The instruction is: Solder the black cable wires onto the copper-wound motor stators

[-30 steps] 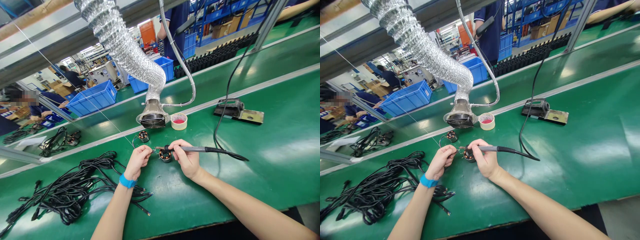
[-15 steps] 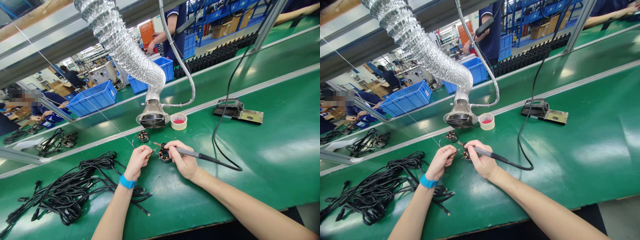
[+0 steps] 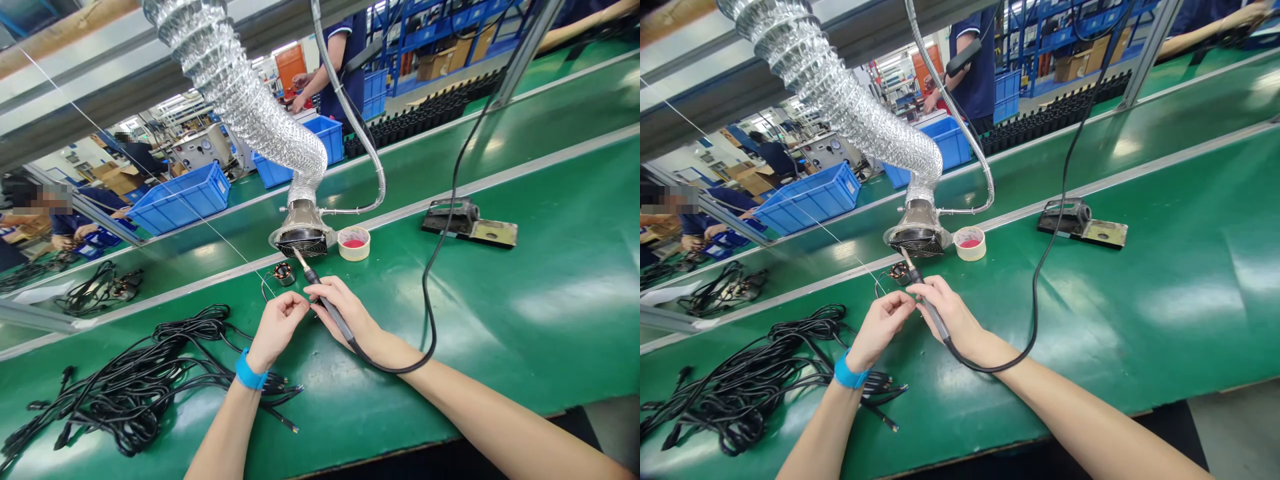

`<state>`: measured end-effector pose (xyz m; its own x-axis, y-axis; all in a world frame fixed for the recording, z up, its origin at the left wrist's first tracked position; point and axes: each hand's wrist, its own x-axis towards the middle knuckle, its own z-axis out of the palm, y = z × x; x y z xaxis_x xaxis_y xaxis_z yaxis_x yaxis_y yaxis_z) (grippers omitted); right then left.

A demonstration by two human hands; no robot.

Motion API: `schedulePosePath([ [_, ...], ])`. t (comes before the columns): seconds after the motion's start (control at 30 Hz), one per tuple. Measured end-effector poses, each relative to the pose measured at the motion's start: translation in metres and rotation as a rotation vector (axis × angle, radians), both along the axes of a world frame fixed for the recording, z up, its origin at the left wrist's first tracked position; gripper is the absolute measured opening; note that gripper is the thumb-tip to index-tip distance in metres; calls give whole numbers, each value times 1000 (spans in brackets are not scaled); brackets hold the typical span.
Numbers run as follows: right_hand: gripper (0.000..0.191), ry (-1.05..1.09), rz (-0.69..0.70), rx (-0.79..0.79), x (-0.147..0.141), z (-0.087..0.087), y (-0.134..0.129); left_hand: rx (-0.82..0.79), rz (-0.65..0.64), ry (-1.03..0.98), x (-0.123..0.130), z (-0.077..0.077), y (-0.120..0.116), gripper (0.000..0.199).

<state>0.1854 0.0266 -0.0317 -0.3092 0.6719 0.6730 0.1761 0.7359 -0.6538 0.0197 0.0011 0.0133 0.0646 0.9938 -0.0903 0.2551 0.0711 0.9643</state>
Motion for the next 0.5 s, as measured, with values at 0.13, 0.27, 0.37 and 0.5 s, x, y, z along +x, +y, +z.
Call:
schedulePosePath([
  [0.13,39,7,17,-12,-3,-3,1,1,-37,38,0,3,-1,26],
  [0.27,38,14,-7,8,-2,-3,0,10,-72,76,-4,5,-1,27],
  [0.37,37,21,-28,19,-1,-1,0,-1,-78,87,-7,5,0,29],
  [0.5,34,8,-34,29,0,-1,0,-78,-68,16,-8,1,2,32],
])
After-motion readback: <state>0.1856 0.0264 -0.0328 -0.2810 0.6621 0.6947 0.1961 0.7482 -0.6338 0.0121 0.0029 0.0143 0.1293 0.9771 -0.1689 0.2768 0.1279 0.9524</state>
